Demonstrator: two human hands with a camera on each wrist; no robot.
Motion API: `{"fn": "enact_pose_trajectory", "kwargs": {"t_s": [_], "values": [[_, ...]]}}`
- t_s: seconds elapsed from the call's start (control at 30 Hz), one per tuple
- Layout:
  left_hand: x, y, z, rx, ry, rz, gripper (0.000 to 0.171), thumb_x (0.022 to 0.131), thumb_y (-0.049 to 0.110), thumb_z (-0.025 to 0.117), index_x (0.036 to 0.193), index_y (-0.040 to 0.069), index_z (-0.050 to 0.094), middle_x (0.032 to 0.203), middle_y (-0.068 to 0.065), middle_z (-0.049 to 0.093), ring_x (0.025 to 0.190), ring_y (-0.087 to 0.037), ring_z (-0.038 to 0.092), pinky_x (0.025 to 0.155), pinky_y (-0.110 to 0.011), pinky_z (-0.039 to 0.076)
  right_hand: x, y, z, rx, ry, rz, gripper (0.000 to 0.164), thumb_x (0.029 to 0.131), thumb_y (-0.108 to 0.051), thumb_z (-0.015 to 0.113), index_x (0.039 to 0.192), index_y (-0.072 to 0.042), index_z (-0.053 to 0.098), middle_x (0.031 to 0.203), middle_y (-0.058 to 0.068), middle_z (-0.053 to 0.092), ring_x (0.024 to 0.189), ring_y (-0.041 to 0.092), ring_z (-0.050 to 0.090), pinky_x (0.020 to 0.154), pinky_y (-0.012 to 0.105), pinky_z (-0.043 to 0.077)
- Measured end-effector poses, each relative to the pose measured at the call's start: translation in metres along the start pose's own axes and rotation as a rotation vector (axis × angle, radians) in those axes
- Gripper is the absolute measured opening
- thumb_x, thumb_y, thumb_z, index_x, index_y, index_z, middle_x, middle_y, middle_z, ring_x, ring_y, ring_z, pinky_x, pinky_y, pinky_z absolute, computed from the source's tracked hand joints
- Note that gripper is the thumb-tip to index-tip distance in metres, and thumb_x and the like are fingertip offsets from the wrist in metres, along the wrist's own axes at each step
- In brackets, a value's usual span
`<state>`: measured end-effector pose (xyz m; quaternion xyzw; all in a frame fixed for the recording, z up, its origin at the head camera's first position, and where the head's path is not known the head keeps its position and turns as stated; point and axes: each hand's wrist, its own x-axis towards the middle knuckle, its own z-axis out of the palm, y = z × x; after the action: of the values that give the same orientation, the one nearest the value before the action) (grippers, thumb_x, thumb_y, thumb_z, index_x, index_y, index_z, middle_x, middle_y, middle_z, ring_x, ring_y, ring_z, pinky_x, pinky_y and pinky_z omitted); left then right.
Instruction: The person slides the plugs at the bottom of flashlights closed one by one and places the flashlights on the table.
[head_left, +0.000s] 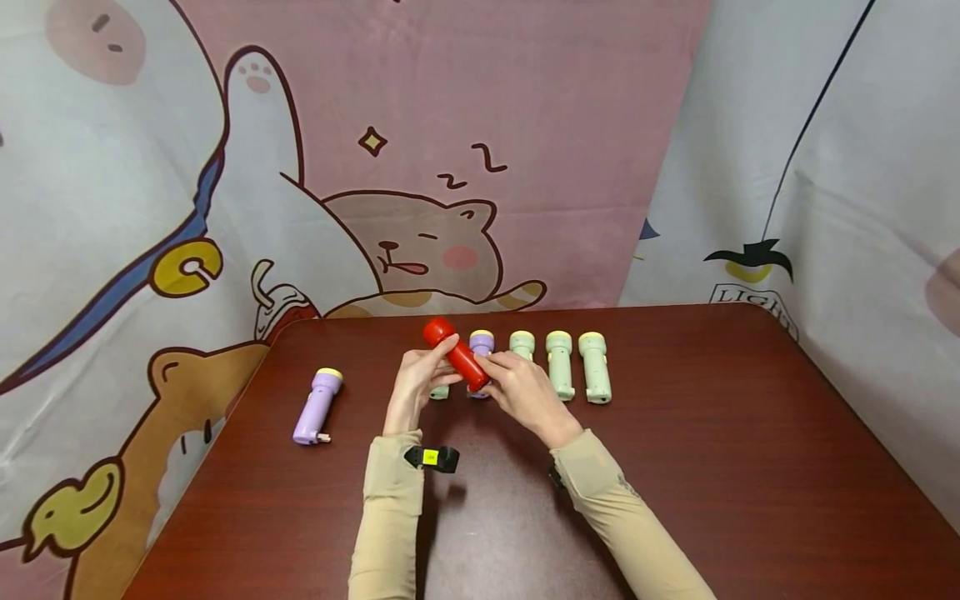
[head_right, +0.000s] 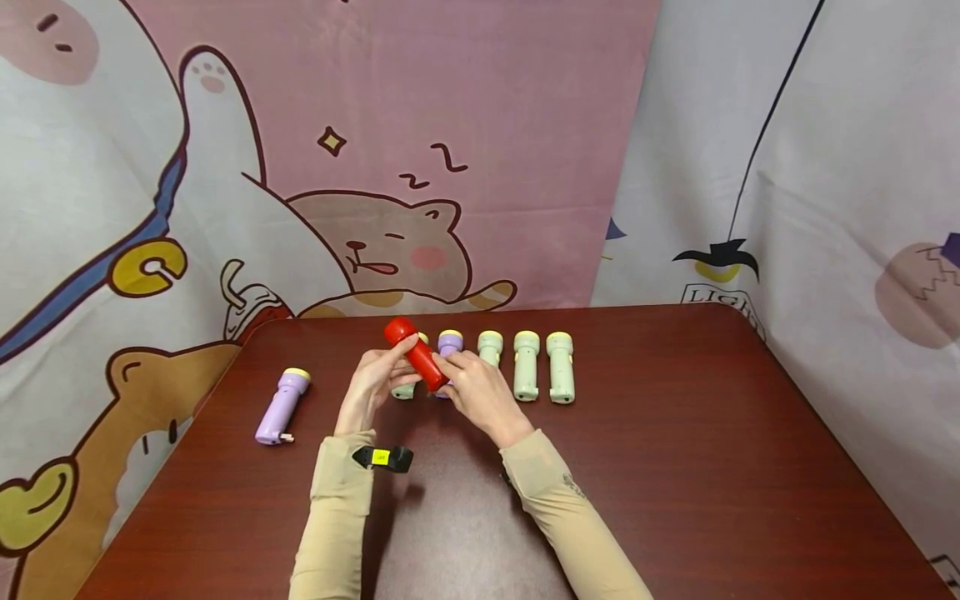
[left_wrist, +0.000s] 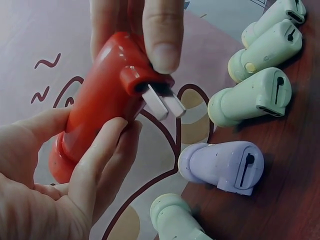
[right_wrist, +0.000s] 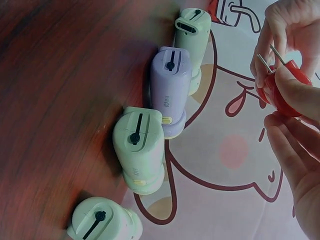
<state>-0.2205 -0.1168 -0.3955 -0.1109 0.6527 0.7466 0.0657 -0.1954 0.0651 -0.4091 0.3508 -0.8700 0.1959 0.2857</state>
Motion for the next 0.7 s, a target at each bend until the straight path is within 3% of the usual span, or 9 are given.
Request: {"fn": "enact_pose_trajectory", "kwargs": {"t_s": [0.7], "values": [[0.0000, 0.0018, 0.0037, -0.006, 0.018, -0.019, 0.053, 0.087, 0.028, 0.068, 0.115, -0.016, 0.056, 0.076, -0.005, 0.070, 0.060, -0.011, 0.068, 0.058, -0.022, 0.056, 0.0016, 0.0022, -0.0012, -0.003, 0.038, -0.033, 0.042, 0.073, -0.008, 0.080, 0.113, -0.005, 0.070, 0.101, 0.008, 0.072, 0.091, 0.021, 0.066, 0.079, 0.032, 0.056]]}}
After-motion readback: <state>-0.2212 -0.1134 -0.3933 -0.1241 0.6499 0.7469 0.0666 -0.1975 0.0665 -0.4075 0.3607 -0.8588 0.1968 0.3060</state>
